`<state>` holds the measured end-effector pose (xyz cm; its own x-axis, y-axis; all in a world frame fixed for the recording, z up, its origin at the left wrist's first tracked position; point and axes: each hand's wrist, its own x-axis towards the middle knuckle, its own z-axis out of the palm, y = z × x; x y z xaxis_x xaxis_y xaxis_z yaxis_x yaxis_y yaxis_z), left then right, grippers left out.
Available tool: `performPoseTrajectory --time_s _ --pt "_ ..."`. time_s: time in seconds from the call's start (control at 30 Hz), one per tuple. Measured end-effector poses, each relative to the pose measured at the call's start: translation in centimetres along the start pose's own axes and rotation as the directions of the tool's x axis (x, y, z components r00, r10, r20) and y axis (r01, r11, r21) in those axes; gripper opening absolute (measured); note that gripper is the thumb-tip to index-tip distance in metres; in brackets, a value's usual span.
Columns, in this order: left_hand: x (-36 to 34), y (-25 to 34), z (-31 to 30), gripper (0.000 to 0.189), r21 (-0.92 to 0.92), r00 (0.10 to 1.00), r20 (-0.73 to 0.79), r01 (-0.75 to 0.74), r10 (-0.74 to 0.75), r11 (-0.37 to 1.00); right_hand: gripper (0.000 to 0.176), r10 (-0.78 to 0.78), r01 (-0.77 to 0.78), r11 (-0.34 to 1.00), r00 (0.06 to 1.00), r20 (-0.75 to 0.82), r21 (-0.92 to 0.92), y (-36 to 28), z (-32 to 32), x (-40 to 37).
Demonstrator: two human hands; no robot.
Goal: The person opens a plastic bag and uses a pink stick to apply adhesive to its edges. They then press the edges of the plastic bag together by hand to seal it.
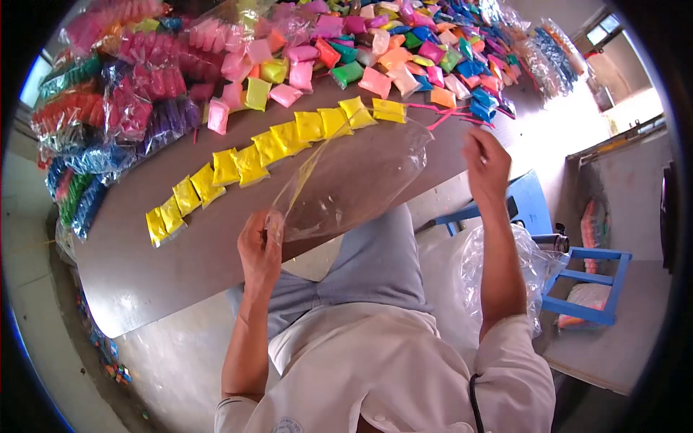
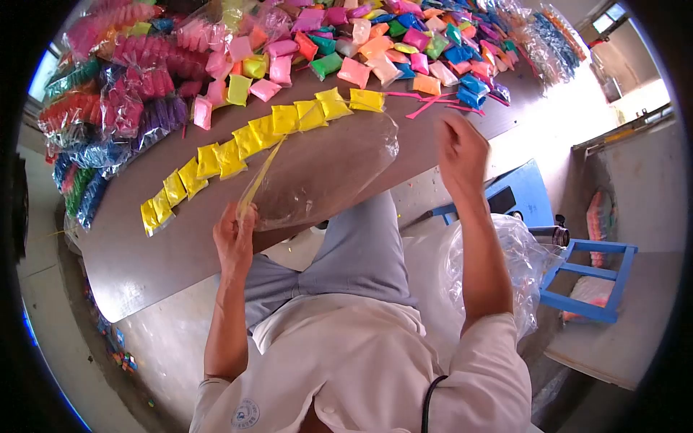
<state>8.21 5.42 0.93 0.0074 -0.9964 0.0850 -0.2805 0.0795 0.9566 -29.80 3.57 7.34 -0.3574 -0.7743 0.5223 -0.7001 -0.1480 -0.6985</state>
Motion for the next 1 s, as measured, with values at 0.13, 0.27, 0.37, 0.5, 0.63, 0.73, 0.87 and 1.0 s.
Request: performPoseTrajectory --time_s 0.13,0.27,0.37,0.5,0.63,0.73,0.87,1.0 --pt "-1.2 -0.1 -1.5 0.019 -0.071 0.998 0.005 0.060 -0.060 0.996 0.038 -0.172 0.242 0.962 0.900 0.402 -0.130 1.0 5.6 4.5" --pt "-1.5 0.3 -2.4 0.021 -0.097 0.997 0.044 0.067 -0.063 0.993 0.044 -0.323 0.541 0.802 0.750 0.578 -0.254 2.9 9.2 5.0" --pt "-1.4 0.0 -2.1 0.024 -0.112 0.998 0.047 0.037 -0.032 0.993 0.038 -0.319 0.535 0.784 0.782 0.535 -0.315 3.1 10.1 5.0" --pt "-1.3 -0.1 -1.8 0.023 -0.128 0.998 0.039 0.048 -0.043 0.991 0.034 -0.318 0.505 0.798 0.817 0.481 -0.329 3.3 10.6 5.4" --pt "-1.2 0.0 -1.7 0.023 -0.074 1.000 0.017 0.004 -0.003 0.997 0.031 -0.284 0.447 0.828 0.855 0.435 -0.338 2.7 12.1 6.5" --pt "-1.2 0.0 -1.8 0.023 -0.056 1.000 0.013 0.012 -0.011 0.998 0.033 -0.428 0.587 0.760 0.775 0.465 -0.279 1.3 13.5 6.2" --pt "-1.5 -0.1 -1.8 0.023 -0.042 1.000 -0.015 0.005 -0.006 0.999 0.042 -0.396 0.541 0.831 0.736 0.549 -0.126 0.3 13.8 5.6" --pt "-1.6 -1.1 -1.7 0.022 -0.054 1.000 0.000 -0.011 0.011 0.999 0.048 -0.430 0.553 0.832 0.698 0.572 -0.049 0.2 13.5 6.1"
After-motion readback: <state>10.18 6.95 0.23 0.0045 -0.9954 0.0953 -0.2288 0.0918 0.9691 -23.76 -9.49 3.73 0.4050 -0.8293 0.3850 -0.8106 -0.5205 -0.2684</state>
